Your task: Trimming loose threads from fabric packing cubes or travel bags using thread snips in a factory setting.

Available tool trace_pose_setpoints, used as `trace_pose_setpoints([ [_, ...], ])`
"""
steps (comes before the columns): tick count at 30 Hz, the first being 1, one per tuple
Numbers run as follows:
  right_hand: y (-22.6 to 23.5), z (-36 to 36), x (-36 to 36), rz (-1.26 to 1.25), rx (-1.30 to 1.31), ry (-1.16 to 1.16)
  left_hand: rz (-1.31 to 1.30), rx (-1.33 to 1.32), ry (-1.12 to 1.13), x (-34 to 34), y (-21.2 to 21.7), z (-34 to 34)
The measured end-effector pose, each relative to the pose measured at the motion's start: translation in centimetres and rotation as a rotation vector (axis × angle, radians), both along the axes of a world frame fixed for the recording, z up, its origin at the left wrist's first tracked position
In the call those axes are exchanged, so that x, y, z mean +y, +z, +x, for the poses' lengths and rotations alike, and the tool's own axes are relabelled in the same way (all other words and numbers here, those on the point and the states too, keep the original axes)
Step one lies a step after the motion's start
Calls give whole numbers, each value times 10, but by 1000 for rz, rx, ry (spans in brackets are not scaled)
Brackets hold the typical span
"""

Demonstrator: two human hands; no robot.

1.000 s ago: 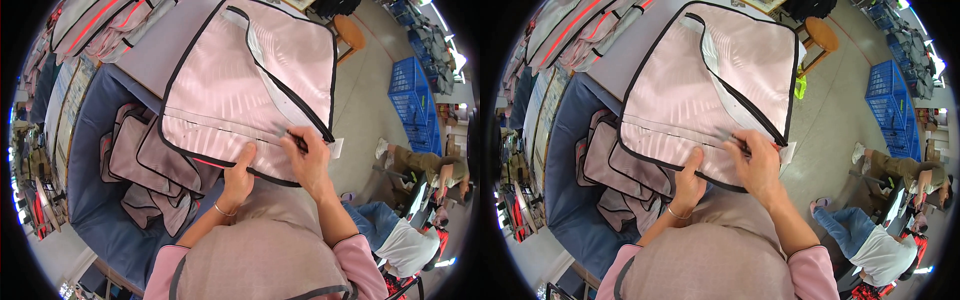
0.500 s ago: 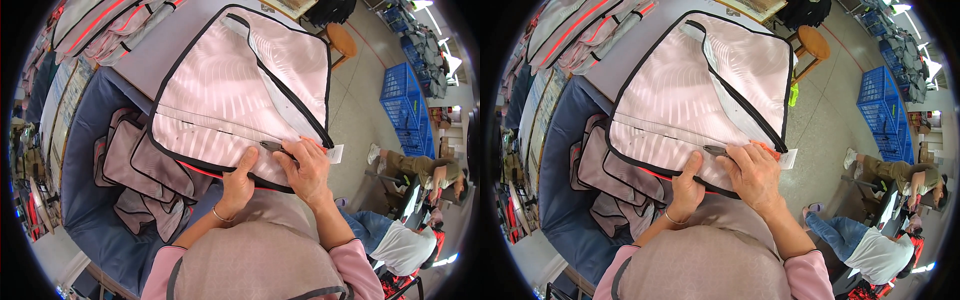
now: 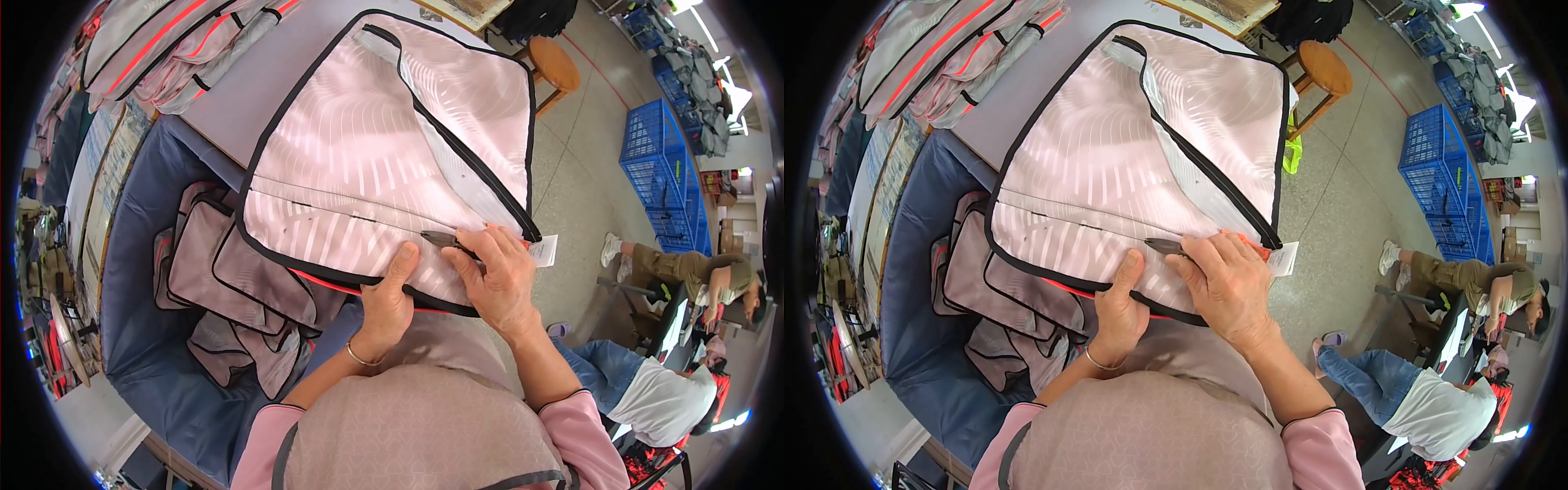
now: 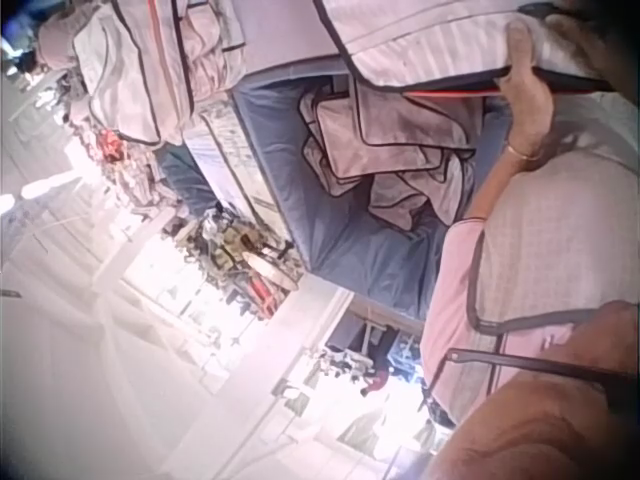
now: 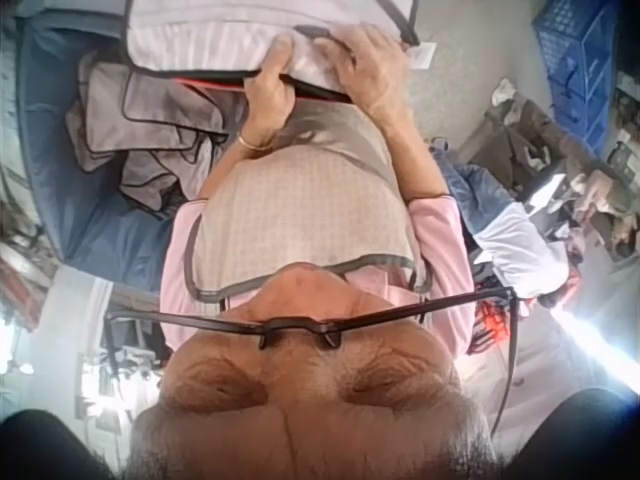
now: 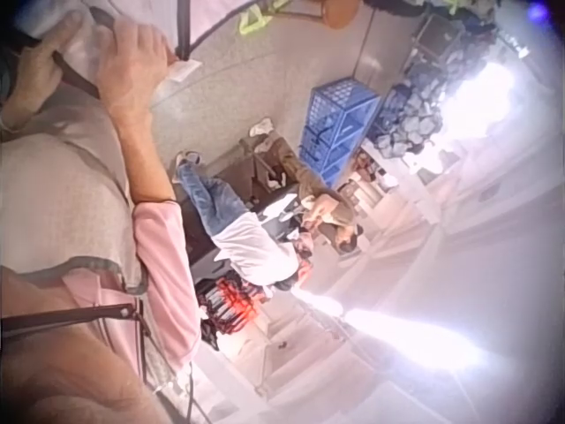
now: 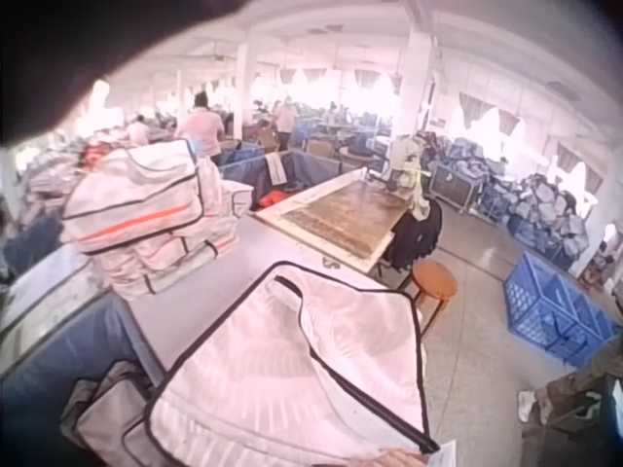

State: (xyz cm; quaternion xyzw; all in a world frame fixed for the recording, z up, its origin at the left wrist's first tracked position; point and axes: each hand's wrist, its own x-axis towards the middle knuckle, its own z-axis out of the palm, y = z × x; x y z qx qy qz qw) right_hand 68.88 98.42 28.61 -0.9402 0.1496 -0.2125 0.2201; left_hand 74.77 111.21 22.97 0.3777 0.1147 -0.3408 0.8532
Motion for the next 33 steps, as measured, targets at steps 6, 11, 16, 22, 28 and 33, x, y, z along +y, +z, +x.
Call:
trace_pose_setpoints([
  [6,0,1,-2,29,-24,5,68,-95,0,-3,2,0],
  [11,0,-4,-3,301,11,-124,80,-124,-2,-2,0,1],
  [16,0,-1,-4,42,-18,24,109,-128,11,-3,-7,-2],
  [22,-2,2,-2,-29,19,25,133,-156,-13,-3,-3,-1],
  [28,-6,2,-5,19,-24,16,91,-93,-10,-2,-7,0],
  [33,-5,1,-4,81,-6,-11,118,-81,-32,-1,-6,0],
])
